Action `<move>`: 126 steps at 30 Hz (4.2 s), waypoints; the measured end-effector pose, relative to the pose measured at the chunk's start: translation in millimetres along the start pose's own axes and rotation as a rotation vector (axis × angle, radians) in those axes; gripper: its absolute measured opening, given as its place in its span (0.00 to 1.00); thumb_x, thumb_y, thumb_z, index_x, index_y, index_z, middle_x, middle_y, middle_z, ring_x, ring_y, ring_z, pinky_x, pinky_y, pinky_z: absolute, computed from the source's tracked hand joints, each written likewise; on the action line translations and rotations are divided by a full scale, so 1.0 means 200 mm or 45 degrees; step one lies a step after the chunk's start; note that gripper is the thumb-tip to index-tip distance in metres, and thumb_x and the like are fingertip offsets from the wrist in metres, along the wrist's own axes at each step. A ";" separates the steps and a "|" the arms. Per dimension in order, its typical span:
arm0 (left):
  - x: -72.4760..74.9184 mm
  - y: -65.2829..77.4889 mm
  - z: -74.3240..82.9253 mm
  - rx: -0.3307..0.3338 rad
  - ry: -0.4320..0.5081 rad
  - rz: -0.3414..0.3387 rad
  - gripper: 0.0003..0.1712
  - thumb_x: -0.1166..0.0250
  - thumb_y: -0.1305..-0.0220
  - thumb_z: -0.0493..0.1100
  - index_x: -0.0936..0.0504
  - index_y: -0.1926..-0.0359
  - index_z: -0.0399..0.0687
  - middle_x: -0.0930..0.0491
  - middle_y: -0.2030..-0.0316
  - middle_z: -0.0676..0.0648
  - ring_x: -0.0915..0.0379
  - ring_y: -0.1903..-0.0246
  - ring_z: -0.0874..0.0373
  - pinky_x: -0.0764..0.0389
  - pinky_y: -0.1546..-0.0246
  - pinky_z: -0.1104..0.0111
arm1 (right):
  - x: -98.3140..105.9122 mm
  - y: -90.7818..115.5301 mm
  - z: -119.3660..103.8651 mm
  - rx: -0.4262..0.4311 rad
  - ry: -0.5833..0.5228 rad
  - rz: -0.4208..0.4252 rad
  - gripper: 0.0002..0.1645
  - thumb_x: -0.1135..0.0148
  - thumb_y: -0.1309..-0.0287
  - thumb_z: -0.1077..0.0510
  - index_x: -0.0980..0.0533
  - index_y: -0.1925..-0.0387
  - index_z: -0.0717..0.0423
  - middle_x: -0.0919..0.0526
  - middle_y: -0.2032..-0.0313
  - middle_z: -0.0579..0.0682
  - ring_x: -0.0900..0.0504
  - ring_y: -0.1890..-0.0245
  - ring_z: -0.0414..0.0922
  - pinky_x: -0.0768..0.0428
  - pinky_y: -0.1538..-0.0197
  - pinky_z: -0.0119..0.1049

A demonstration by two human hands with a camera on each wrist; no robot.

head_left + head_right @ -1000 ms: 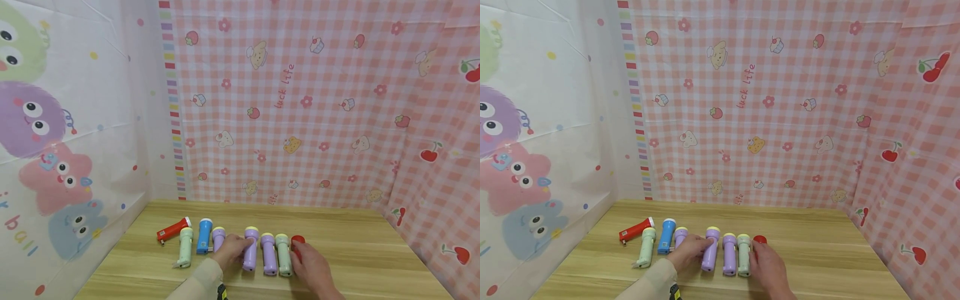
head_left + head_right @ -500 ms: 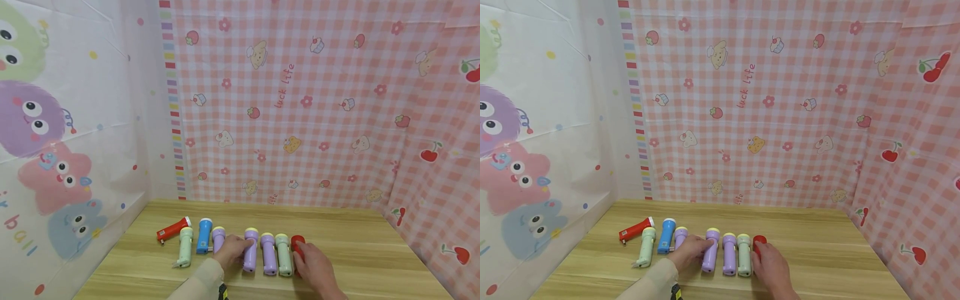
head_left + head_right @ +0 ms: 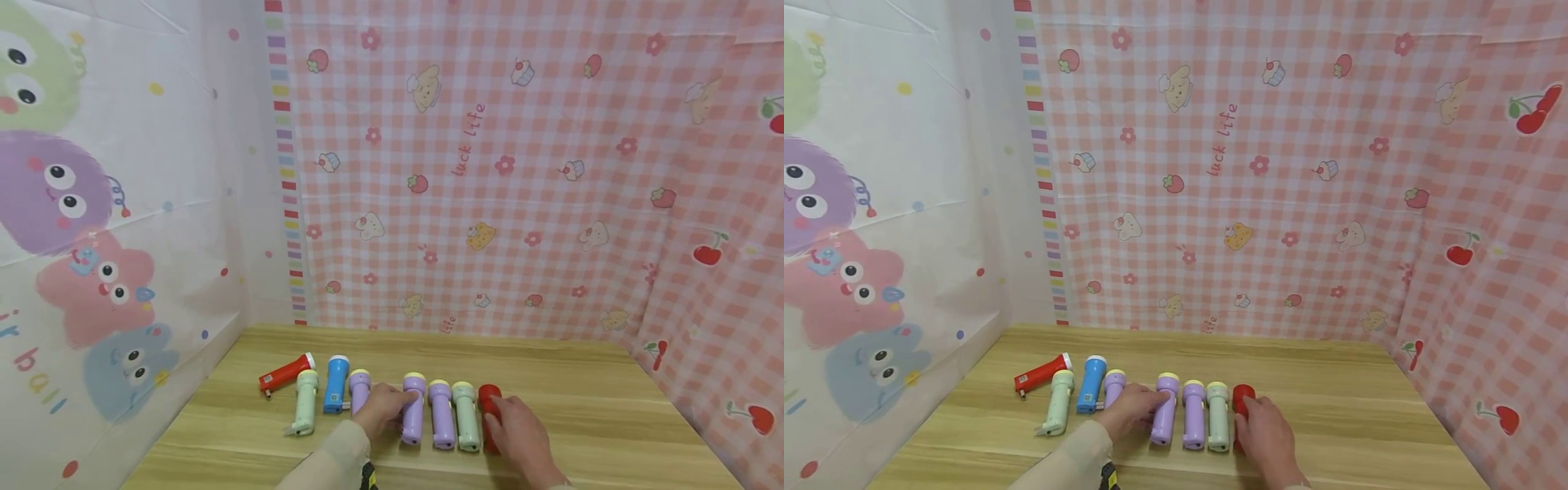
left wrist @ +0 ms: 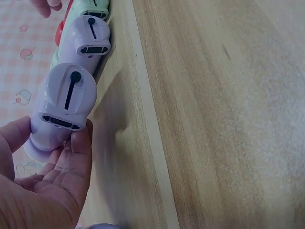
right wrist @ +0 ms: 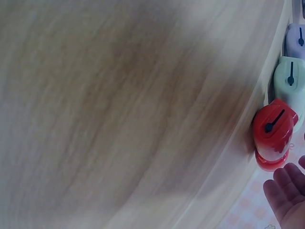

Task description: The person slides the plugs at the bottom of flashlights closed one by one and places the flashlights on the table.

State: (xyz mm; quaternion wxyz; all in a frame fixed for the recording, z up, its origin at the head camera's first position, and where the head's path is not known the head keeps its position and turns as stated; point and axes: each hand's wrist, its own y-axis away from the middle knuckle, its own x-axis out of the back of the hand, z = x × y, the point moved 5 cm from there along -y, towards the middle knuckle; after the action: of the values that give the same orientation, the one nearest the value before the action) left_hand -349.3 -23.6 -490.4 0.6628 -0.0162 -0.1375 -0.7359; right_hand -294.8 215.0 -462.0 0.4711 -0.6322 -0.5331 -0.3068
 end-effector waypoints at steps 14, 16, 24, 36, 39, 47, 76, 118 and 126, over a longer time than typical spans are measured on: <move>-0.01 0.00 0.00 -0.015 0.030 -0.011 0.19 0.35 0.35 0.39 0.28 0.58 0.24 0.22 0.69 0.41 0.20 0.70 0.53 0.15 0.68 0.58 | -0.04 -0.02 0.02 0.026 -0.004 -0.030 0.18 0.35 0.40 0.59 0.20 0.52 0.67 0.20 0.59 0.61 0.20 0.58 0.56 0.22 0.53 0.56; -0.01 -0.01 0.00 -0.011 0.031 -0.009 0.19 0.35 0.35 0.39 0.28 0.57 0.24 0.22 0.69 0.40 0.20 0.70 0.52 0.15 0.68 0.58 | -0.05 -0.02 0.02 0.046 0.006 -0.029 0.16 0.35 0.41 0.60 0.19 0.54 0.67 0.20 0.61 0.61 0.20 0.60 0.55 0.21 0.54 0.55; -0.03 -0.01 -0.01 0.008 0.021 0.015 0.21 0.34 0.36 0.39 0.30 0.56 0.23 0.22 0.68 0.39 0.20 0.70 0.52 0.15 0.68 0.59 | -0.05 -0.02 0.02 0.066 0.025 -0.019 0.12 0.34 0.43 0.62 0.19 0.59 0.68 0.21 0.64 0.60 0.21 0.64 0.54 0.20 0.56 0.54; -0.04 0.01 -0.02 0.025 -0.028 0.060 0.14 0.34 0.38 0.39 0.24 0.65 0.29 0.22 0.73 0.43 0.21 0.76 0.54 0.15 0.73 0.59 | -0.06 -0.01 0.02 0.068 0.018 0.005 0.11 0.33 0.44 0.63 0.19 0.60 0.67 0.21 0.65 0.60 0.21 0.65 0.54 0.20 0.58 0.54; -0.04 0.01 -0.02 0.022 -0.039 0.074 0.14 0.33 0.38 0.39 0.23 0.65 0.28 0.22 0.74 0.43 0.20 0.77 0.54 0.15 0.74 0.59 | -0.06 -0.01 0.02 0.067 0.015 0.003 0.11 0.32 0.44 0.63 0.19 0.60 0.67 0.21 0.65 0.61 0.21 0.65 0.54 0.20 0.59 0.53; -0.03 0.00 -0.02 0.020 -0.113 0.110 0.15 0.32 0.40 0.38 0.23 0.64 0.26 0.21 0.74 0.42 0.20 0.76 0.54 0.15 0.74 0.60 | -0.06 -0.01 0.02 0.051 0.008 -0.021 0.10 0.33 0.43 0.63 0.19 0.61 0.66 0.22 0.65 0.60 0.22 0.66 0.52 0.20 0.59 0.52; -0.07 0.00 0.01 -0.026 -0.194 0.120 0.08 0.31 0.42 0.36 0.21 0.72 0.35 0.23 0.76 0.43 0.29 0.85 0.61 0.20 0.80 0.71 | -0.08 -0.02 0.02 0.015 0.022 -0.052 0.12 0.33 0.42 0.62 0.19 0.58 0.66 0.22 0.61 0.63 0.20 0.63 0.54 0.20 0.56 0.54; -0.05 -0.02 -0.02 -0.044 -0.119 0.102 0.06 0.34 0.41 0.33 0.20 0.72 0.33 0.21 0.77 0.42 0.28 0.85 0.61 0.18 0.79 0.68 | -0.07 -0.01 -0.01 0.017 -0.015 -0.007 0.13 0.33 0.44 0.62 0.19 0.58 0.67 0.22 0.62 0.62 0.21 0.62 0.56 0.21 0.55 0.55; -0.04 -0.01 -0.02 -0.029 -0.107 0.105 0.07 0.34 0.40 0.34 0.21 0.72 0.34 0.21 0.78 0.42 0.27 0.84 0.60 0.18 0.79 0.68 | -0.08 -0.01 0.00 -0.002 -0.030 -0.016 0.17 0.33 0.43 0.60 0.20 0.54 0.68 0.22 0.62 0.61 0.21 0.62 0.55 0.21 0.56 0.55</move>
State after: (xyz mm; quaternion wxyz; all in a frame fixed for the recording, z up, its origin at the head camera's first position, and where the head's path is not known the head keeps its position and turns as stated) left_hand -349.6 -15.8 -496.0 0.6860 -0.0605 -0.1561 -0.7081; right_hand -301.5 208.8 -475.3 0.4624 -0.6329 -0.5422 -0.3028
